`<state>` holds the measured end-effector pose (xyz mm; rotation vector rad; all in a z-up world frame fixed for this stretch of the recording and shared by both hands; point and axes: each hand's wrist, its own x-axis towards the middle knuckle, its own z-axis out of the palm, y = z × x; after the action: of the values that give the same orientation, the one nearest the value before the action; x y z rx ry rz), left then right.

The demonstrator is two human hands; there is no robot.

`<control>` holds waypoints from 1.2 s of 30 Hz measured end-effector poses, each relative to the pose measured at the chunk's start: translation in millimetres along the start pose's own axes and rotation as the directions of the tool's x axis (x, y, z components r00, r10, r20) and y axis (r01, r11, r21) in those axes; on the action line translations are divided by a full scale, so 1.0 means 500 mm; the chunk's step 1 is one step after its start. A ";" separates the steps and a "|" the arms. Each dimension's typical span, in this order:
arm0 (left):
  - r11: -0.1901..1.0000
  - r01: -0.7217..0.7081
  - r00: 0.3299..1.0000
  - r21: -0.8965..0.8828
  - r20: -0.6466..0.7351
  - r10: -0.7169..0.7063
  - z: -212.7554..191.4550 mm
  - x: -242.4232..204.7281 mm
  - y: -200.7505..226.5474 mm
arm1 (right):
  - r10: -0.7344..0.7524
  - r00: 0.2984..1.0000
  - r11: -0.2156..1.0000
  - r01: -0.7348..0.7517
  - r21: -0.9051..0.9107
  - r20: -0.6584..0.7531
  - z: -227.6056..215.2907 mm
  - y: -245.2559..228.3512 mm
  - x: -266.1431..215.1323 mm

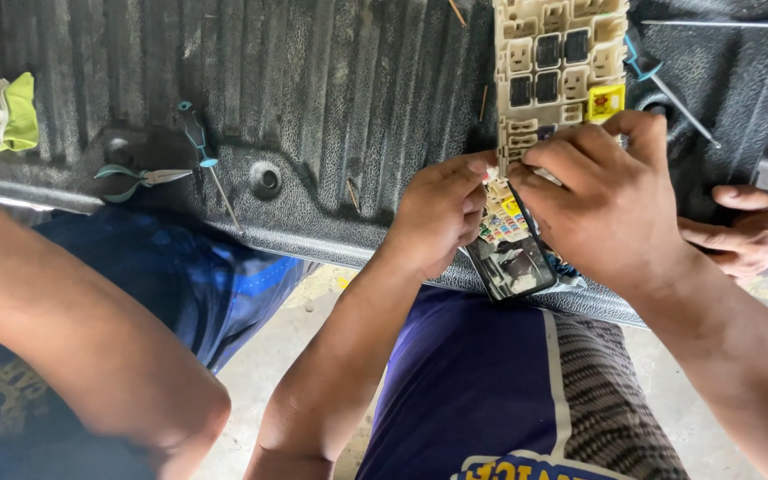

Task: Replacing and testing fuses in an automotive fuse box assembly on a truck bed workspace.

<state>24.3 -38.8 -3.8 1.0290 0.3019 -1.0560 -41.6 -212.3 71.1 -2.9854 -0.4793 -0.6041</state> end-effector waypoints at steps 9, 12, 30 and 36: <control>1.000 -0.023 1.000 -0.016 0.015 0.023 -0.010 0.000 -0.008 | -0.013 0.999 0.991 0.018 0.133 -0.036 -0.002 -0.001 0.017; 1.000 -0.008 1.000 -0.007 0.014 0.008 0.004 -0.002 0.005 | -0.004 1.000 0.994 0.007 0.111 -0.023 0.008 -0.001 0.007; 0.999 -0.035 0.999 -0.009 0.014 0.035 0.004 -0.001 -0.004 | -0.127 0.984 0.986 0.139 0.092 -0.128 0.018 0.016 -0.002; 0.999 -0.020 0.999 -0.039 0.034 0.021 0.004 0.004 -0.007 | -0.107 0.988 0.979 0.124 0.164 -0.108 0.022 0.023 -0.009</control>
<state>21.8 -42.2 -6.0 0.9763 0.2823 -1.0447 -37.9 -223.3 59.1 -2.7667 -0.6645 -0.6788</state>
